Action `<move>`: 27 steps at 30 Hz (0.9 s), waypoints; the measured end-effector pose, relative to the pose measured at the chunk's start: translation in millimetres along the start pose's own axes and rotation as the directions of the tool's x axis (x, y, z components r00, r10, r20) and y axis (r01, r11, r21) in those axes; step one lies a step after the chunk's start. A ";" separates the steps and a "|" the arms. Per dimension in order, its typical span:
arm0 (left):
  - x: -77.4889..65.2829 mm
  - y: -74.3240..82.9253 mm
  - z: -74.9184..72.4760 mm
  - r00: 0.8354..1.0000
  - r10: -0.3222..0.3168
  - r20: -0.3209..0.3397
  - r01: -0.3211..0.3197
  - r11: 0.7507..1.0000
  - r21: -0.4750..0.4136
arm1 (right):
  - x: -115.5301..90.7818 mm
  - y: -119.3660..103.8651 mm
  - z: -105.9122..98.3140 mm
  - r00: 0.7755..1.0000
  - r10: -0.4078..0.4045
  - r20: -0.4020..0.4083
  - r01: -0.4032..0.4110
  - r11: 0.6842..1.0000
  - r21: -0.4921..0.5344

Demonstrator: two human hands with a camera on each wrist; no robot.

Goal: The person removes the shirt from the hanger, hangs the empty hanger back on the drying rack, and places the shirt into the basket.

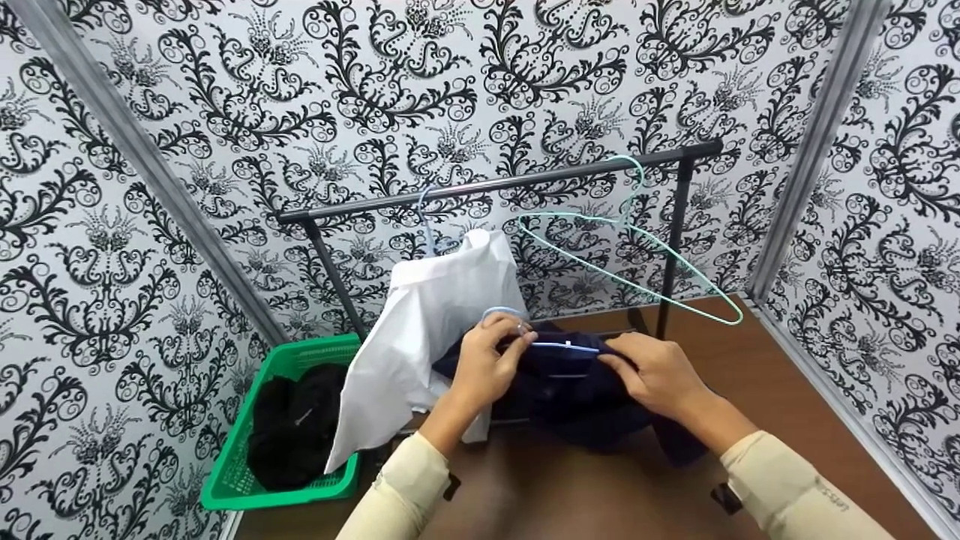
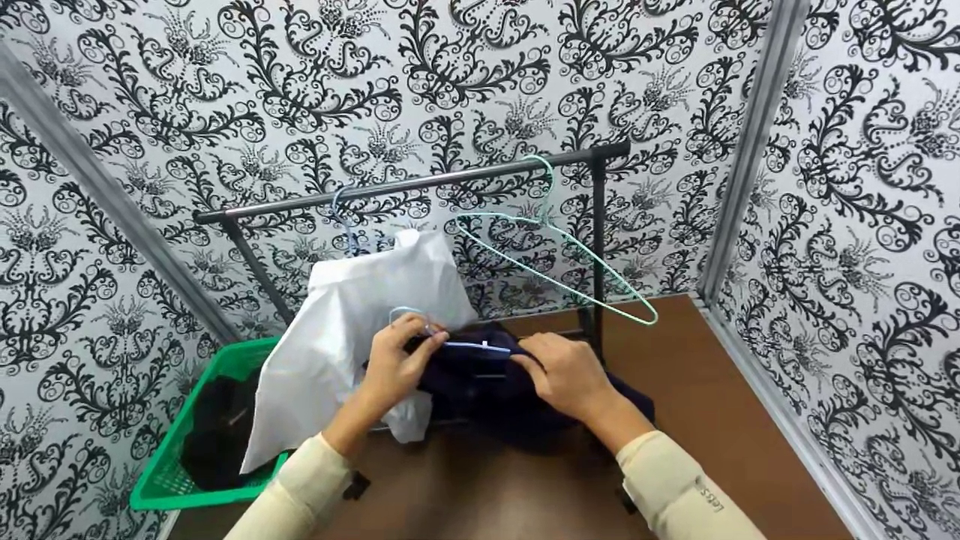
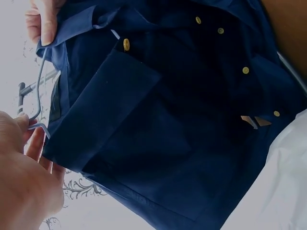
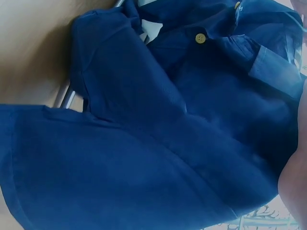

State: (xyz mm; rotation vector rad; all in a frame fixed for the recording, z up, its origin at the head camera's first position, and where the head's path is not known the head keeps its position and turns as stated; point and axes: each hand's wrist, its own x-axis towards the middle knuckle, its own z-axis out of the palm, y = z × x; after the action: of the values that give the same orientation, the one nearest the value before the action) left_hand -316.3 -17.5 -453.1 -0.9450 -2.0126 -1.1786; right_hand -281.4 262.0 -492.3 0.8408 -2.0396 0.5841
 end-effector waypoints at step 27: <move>-4.6 -10.9 -5.8 0.940 -0.338 -0.044 0.305 0.892 -0.334 | -20.0 13.0 -18.1 0.999 0.000 -0.047 0.000 1.000 0.007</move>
State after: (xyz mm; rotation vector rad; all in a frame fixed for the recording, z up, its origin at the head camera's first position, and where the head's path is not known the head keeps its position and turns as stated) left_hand -321.8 -27.8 -459.3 -0.6942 -1.9792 -1.7451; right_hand -273.0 289.6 -500.4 0.8236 -1.9961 0.6058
